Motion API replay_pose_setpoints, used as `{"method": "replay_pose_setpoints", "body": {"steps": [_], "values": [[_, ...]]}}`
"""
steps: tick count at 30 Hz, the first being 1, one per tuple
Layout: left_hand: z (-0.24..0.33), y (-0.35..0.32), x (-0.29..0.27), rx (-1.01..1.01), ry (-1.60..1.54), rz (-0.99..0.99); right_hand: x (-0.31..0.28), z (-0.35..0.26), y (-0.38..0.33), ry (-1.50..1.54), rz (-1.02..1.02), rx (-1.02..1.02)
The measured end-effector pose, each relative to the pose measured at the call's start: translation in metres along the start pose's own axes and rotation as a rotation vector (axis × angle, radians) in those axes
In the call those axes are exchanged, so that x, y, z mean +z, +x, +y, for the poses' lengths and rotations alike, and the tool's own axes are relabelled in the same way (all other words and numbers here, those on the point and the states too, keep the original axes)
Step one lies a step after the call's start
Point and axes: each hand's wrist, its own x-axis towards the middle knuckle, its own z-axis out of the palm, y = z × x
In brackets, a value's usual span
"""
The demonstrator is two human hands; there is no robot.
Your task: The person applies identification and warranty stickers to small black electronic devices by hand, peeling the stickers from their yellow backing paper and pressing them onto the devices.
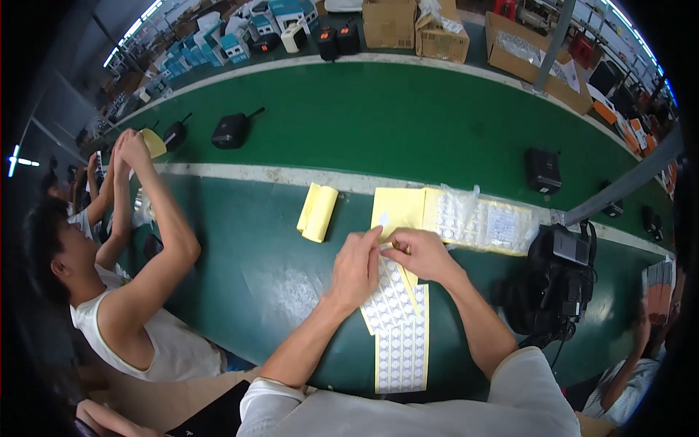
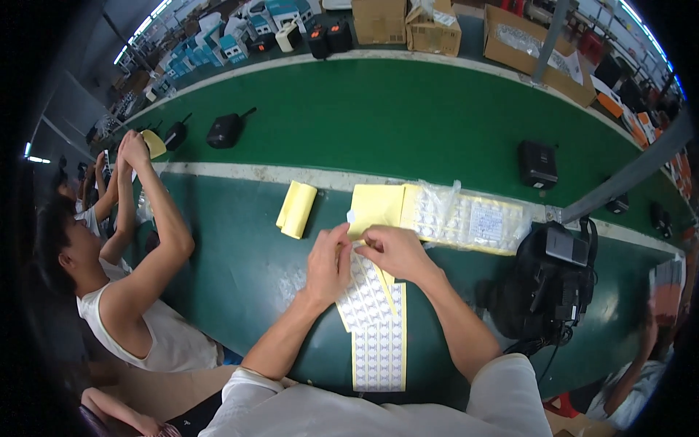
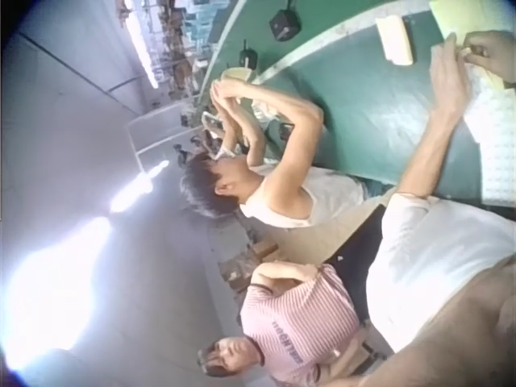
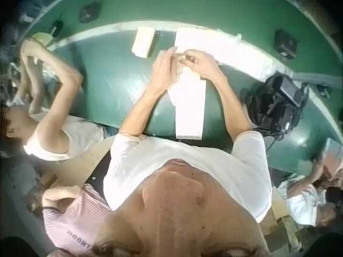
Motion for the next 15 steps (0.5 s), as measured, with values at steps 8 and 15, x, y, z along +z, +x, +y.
{"method": "replay_pose_setpoints", "body": {"steps": [8,15], "values": [[-0.008,-0.006,-0.008,0.071,-0.062,0.209,0.002,0.005,-0.004,0.079,0.003,0.003],[-0.013,-0.012,-0.012,-0.152,-0.363,0.069,0.001,0.003,-0.002,0.254,0.061,0.000]]}}
